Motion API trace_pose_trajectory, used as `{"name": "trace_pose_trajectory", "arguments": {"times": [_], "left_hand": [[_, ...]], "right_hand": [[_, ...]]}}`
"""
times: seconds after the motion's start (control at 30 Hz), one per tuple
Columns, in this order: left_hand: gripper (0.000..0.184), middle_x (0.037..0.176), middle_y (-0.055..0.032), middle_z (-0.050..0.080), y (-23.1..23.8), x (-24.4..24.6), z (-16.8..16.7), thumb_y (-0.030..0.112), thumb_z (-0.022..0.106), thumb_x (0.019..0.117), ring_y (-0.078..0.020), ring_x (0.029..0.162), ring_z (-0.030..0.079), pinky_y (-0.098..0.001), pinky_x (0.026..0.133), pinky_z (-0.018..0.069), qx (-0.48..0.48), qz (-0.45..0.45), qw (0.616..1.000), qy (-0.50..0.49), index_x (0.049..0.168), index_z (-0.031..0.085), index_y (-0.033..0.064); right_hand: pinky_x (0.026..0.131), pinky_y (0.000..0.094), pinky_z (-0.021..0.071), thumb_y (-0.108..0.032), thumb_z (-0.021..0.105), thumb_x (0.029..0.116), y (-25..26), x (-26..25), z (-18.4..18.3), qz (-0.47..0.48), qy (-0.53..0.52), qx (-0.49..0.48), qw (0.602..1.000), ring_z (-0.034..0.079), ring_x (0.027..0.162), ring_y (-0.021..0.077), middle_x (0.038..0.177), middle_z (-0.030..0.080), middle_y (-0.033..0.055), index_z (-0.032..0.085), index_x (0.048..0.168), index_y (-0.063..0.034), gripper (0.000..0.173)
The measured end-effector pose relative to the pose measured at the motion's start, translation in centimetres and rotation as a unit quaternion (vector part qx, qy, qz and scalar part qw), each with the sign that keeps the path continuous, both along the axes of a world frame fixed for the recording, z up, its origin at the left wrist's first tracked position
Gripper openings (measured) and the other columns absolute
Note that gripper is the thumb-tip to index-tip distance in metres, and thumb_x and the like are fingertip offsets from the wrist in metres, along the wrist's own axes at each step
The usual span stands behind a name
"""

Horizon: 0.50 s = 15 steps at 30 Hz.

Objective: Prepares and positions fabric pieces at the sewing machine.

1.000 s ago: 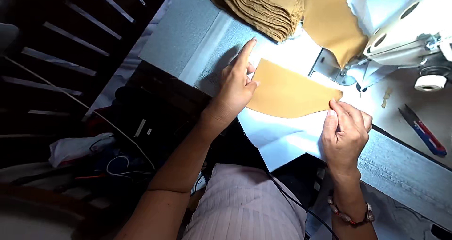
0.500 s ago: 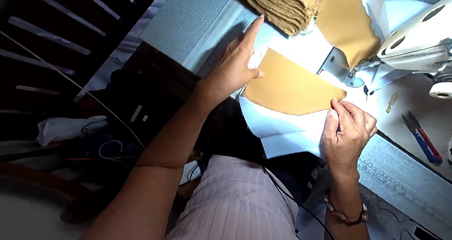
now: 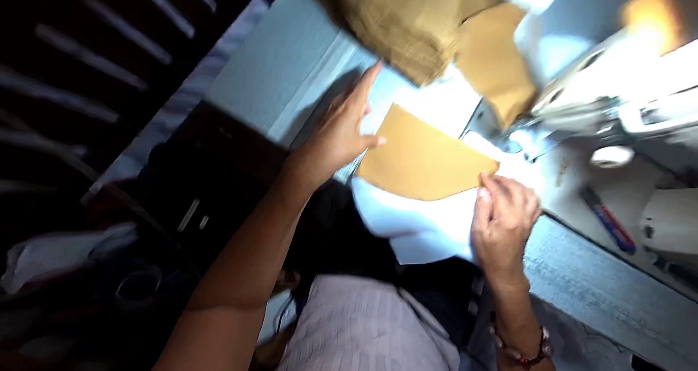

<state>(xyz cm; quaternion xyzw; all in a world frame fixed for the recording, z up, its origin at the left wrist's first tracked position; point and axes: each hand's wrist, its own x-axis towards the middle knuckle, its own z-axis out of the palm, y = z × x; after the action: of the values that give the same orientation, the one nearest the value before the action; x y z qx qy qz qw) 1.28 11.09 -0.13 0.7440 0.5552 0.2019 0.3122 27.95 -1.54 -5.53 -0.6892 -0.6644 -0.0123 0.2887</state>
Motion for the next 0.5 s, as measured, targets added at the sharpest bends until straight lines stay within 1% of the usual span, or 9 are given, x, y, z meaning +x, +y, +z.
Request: {"name": "trace_pose_trajectory", "arguments": {"times": [0.07, 0.1, 0.13, 0.17, 0.2, 0.27, 0.33, 0.4, 0.5], "left_hand": [[0.101, 0.126, -0.0269, 0.06, -0.1, 0.3, -0.3, 0.013, 0.085, 0.0829, -0.0379, 0.093, 0.064, -0.0521, 0.078, 0.0545, 0.032, 0.005, 0.999, 0.022, 0.163, 0.024, 0.0134], [0.098, 0.13, -0.0294, 0.058, 0.1, 0.9, 0.3, 0.011, 0.085, 0.0828, -0.0446, 0.104, 0.063, -0.0593, 0.086, 0.053, 0.041, 0.009, 0.998, 0.051, 0.162, 0.028, 0.0118], [0.092, 0.135, -0.0307, 0.055, 0.1, 1.9, 1.2, 0.008, 0.082, 0.0842, -0.0503, 0.118, 0.057, -0.0651, 0.097, 0.0467, 0.043, 0.004, 0.996, 0.083, 0.161, 0.032, 0.0108], [0.083, 0.14, -0.0316, 0.053, -0.2, 3.0, 2.0, 0.006, 0.08, 0.0855, -0.0538, 0.127, 0.051, -0.0684, 0.102, 0.0409, 0.062, -0.025, 0.992, 0.11, 0.158, 0.039, 0.0086], [0.072, 0.142, -0.0306, 0.053, -0.5, 4.2, 2.6, 0.004, 0.076, 0.087, -0.0534, 0.131, 0.048, -0.0688, 0.104, 0.0376, 0.086, -0.084, 0.985, 0.122, 0.153, 0.047, 0.0056], [0.047, 0.141, -0.022, 0.059, -0.4, 6.6, 2.7, 0.002, 0.066, 0.0921, -0.0419, 0.135, 0.051, -0.0614, 0.109, 0.0382, 0.136, -0.249, 0.953, 0.102, 0.139, 0.061, 0.003], [0.032, 0.133, -0.0161, 0.067, 0.7, 8.6, 0.7, -0.002, 0.055, 0.0951, -0.0347, 0.132, 0.058, -0.0563, 0.112, 0.0399, 0.206, -0.409, 0.889, -0.024, 0.123, 0.071, 0.0011], [0.032, 0.137, -0.0168, 0.065, 1.4, 9.8, -2.1, 0.002, 0.049, 0.1018, -0.0327, 0.134, 0.057, -0.0515, 0.116, 0.0385, 0.228, -0.487, 0.838, -0.095, 0.127, 0.068, -0.0019], [0.038, 0.142, -0.0203, 0.061, 1.4, 9.8, -4.7, 0.012, 0.046, 0.1053, -0.0346, 0.136, 0.056, -0.0494, 0.117, 0.0381, 0.253, -0.495, 0.83, -0.038, 0.136, 0.062, -0.0048]], "right_hand": [[0.108, 0.0681, 0.0384, -0.024, 0.044, 0.103, 0.3, -0.1, -0.2, -0.01, 0.0, 0.029, 1.0, 0.063, 0.12, 0.0466, 0.121, 0.072, 0.0209, 0.076, 0.118, -0.0025, 0.041], [0.107, 0.0691, 0.0393, -0.025, 0.044, 0.1017, 0.6, -0.2, -0.2, -0.012, -0.002, 0.042, 0.999, 0.065, 0.118, 0.0458, 0.118, 0.074, 0.0192, 0.077, 0.115, -0.0033, 0.041], [0.106, 0.0691, 0.0409, -0.026, 0.045, 0.1003, 0.9, -0.3, -0.3, -0.012, -0.007, 0.056, 0.998, 0.067, 0.115, 0.0446, 0.115, 0.074, 0.0177, 0.078, 0.113, -0.004, 0.042], [0.105, 0.0686, 0.0418, -0.026, 0.045, 0.0992, 1.0, -0.4, -0.4, -0.012, -0.012, 0.065, 0.998, 0.068, 0.114, 0.0434, 0.114, 0.075, 0.0163, 0.079, 0.11, -0.0046, 0.042], [0.105, 0.069, 0.0419, -0.026, 0.045, 0.0983, 1.0, -0.5, -0.5, -0.012, -0.016, 0.073, 0.997, 0.069, 0.113, 0.0429, 0.114, 0.075, 0.0157, 0.08, 0.108, -0.0048, 0.042], [0.103, 0.0701, 0.0415, -0.025, 0.047, 0.097, 1.0, -0.7, -0.3, -0.017, -0.021, 0.078, 0.997, 0.069, 0.111, 0.0422, 0.113, 0.076, 0.0149, 0.08, 0.106, -0.0051, 0.04], [0.102, 0.0718, 0.0408, -0.021, 0.049, 0.0959, 1.1, -0.8, 0.3, -0.017, -0.02, 0.071, 0.997, 0.069, 0.111, 0.0434, 0.113, 0.075, 0.0163, 0.08, 0.106, -0.0032, 0.037], [0.102, 0.0729, 0.0402, -0.02, 0.051, 0.0964, 0.9, -1.0, 0.7, -0.014, -0.019, 0.057, 0.998, 0.069, 0.112, 0.0445, 0.113, 0.075, 0.0182, 0.079, 0.104, -0.0014, 0.034], [0.105, 0.0724, 0.0367, -0.02, 0.051, 0.0978, 0.7, -0.7, 0.1, -0.012, -0.009, 0.033, 0.999, 0.067, 0.115, 0.0428, 0.115, 0.074, 0.0177, 0.078, 0.109, -0.0029, 0.034]]}}
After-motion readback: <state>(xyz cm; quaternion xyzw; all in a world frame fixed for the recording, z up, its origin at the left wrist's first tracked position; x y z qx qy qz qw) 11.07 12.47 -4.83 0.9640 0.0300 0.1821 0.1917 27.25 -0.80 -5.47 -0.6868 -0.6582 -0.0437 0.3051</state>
